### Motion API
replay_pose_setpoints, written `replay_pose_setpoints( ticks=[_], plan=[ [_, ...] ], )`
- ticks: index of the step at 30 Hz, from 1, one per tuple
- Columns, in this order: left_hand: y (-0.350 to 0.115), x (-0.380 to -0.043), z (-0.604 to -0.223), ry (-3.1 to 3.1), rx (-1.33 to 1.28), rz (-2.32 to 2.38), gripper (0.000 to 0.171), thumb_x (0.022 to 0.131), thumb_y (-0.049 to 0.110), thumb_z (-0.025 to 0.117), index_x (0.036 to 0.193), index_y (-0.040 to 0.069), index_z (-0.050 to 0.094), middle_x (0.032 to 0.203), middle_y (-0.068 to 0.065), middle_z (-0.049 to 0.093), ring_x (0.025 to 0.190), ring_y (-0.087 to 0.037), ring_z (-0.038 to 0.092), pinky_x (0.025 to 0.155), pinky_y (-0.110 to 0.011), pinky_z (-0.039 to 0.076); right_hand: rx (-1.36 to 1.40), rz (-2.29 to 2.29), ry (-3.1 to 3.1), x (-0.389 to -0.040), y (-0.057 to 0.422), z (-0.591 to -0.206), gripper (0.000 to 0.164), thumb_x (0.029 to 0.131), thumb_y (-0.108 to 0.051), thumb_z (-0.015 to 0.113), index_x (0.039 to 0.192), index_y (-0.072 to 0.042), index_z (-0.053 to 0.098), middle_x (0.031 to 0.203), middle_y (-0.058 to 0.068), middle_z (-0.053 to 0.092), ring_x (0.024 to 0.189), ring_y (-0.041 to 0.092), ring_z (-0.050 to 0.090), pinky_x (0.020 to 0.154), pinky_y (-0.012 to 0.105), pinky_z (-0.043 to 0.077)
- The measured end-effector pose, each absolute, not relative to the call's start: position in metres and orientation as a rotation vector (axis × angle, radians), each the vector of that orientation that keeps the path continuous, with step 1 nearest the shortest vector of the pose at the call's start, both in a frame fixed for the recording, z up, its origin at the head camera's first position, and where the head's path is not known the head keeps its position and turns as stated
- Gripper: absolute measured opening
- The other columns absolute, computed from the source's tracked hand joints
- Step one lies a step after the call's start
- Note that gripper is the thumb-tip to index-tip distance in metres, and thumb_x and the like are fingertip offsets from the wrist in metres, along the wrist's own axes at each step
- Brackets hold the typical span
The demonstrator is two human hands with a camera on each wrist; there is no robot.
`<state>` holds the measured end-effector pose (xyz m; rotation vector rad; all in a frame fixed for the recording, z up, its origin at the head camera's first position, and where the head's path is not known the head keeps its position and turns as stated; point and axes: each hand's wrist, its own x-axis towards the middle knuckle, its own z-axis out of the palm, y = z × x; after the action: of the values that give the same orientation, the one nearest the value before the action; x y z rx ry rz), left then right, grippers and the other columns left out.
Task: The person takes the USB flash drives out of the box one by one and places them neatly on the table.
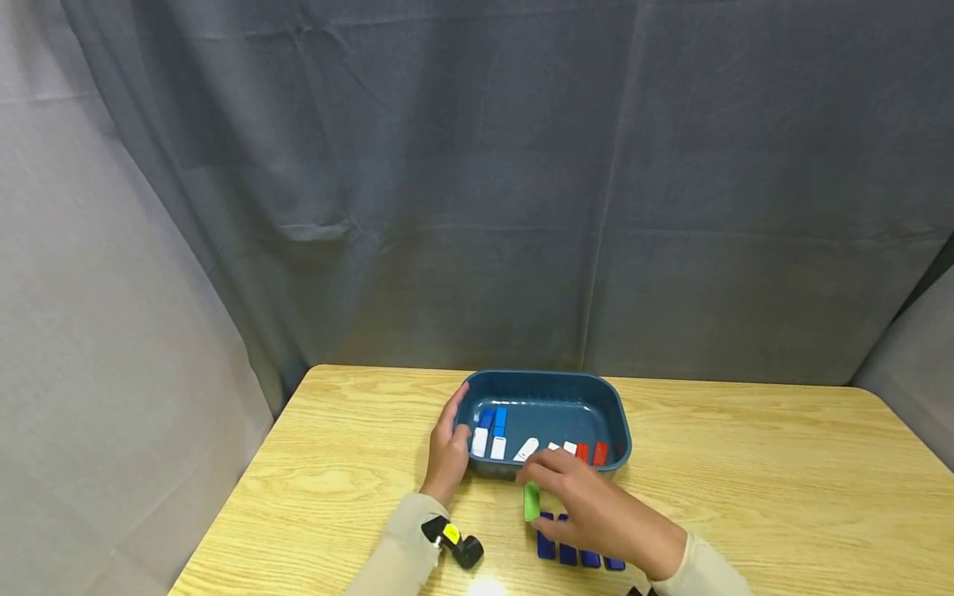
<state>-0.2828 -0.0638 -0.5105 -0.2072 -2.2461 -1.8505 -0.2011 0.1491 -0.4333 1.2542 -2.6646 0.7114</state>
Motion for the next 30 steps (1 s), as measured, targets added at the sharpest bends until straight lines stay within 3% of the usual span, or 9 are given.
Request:
replay_pose_setpoints(
  ticks=[10, 30],
  plan=[
    [-0.065, -0.293, -0.53, -2.237, -0.197, -1.803, 0.064, 0.089, -0.006, 0.04, 0.147, 0.022, 0.041, 0.15, 0.007, 0.04, 0.141, -0.018, 0.03, 0.115, -0.049, 0.02, 1.278, 0.684, -2.639, -0.195, 0.148, -0.438, 0.036, 0.075, -0.021, 0.08, 0.108, -0.017, 0.064, 0.108, -0.006, 0.058, 0.099, 0.009, 0.056, 0.083, 0.029, 0.053],
    [-0.064, -0.293, -0.531, -2.238, -0.195, -1.805, 0.063, 0.088, -0.003, 0.04, 0.147, 0.02, 0.042, 0.15, 0.007, 0.041, 0.141, -0.018, 0.03, 0.114, -0.049, 0.022, 1.252, 0.722, -2.819, -0.188, 0.147, -0.445, 0.033, 0.081, -0.026, 0.075, 0.111, -0.019, 0.064, 0.113, -0.007, 0.056, 0.104, 0.01, 0.052, 0.088, 0.033, 0.051]
  ],
)
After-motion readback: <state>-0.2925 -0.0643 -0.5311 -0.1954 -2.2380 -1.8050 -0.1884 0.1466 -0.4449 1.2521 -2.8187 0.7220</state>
